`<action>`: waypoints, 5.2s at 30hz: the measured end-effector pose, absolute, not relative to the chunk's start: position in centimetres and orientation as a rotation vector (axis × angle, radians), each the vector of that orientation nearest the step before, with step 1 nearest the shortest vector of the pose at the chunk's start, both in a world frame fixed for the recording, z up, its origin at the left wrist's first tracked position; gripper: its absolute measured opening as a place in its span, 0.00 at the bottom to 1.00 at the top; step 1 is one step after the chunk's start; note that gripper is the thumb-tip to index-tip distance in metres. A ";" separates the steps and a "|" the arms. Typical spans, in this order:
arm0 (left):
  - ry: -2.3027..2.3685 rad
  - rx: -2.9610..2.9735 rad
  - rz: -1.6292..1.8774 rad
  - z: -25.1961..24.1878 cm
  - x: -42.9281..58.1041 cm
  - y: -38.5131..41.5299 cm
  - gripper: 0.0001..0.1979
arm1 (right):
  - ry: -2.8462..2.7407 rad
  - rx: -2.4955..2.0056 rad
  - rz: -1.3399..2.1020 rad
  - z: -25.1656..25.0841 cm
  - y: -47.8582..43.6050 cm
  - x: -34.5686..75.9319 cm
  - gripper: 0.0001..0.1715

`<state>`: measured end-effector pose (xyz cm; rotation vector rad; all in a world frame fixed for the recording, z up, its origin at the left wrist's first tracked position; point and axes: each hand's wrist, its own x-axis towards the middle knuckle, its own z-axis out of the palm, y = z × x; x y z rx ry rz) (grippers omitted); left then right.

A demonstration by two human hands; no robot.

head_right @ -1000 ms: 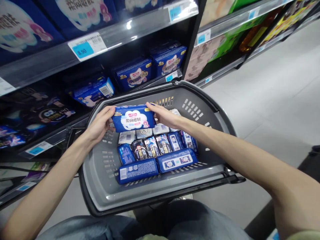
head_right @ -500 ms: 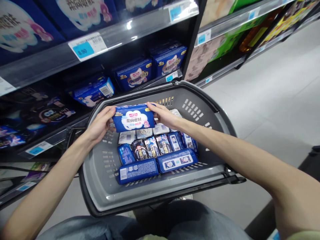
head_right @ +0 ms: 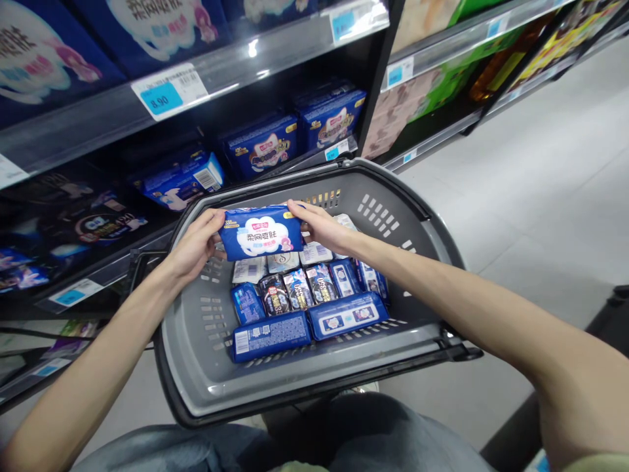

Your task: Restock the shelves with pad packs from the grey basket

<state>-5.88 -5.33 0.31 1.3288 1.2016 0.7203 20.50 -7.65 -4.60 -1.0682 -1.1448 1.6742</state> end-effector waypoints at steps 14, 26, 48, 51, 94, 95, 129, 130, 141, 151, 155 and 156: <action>1.229 1.344 0.728 0.4 -5.9 -5.3 0.21 | -1.113 -1.070 1.702 -4.5 -7.6 20.4 0.28; 1.159 1.228 0.758 0.5 -5.7 -5.5 0.26 | -1.059 -1.026 1.757 -4.5 -7.3 20.3 0.33; 0.994 1.469 0.422 0.2 -6.3 -5.9 0.45 | -1.675 -0.882 1.782 -2.5 -7.2 23.1 0.48; 1.028 1.486 0.417 0.2 -6.2 -5.8 0.44 | -1.701 -0.940 1.739 -2.8 -7.2 23.0 0.47; 0.793 1.260 0.125 1.3 -6.6 -6.3 0.43 | -1.457 -1.018 1.370 -3.0 -7.9 20.9 0.30; 0.806 1.260 0.125 1.4 -6.6 -6.3 0.44 | -1.456 -1.019 1.374 -2.9 -7.9 20.9 0.30; 1.174 2.177 0.981 0.3 -5.7 -6.3 0.39 | -1.537 -0.983 1.505 -2.5 -7.1 22.1 0.44; 1.166 2.179 0.976 0.3 -5.7 -6.3 0.39 | -1.527 -1.031 1.478 -2.8 -7.1 22.0 0.40; 1.219 2.263 1.014 0.2 -5.8 -6.1 0.40 | -1.562 -1.058 1.354 -2.9 -7.0 22.0 0.36; 1.167 2.452 0.977 -1.2 -6.3 -5.2 0.46 | -1.901 -1.124 0.871 -2.6 -7.1 22.6 0.45; 1.103 2.322 0.954 -1.6 -6.5 -4.9 0.47 | -2.148 -1.161 0.608 -2.0 -7.0 23.3 0.43; 1.085 2.297 0.932 -1.6 -6.5 -4.9 0.47 | -2.189 -1.173 0.565 -1.8 -6.9 23.4 0.41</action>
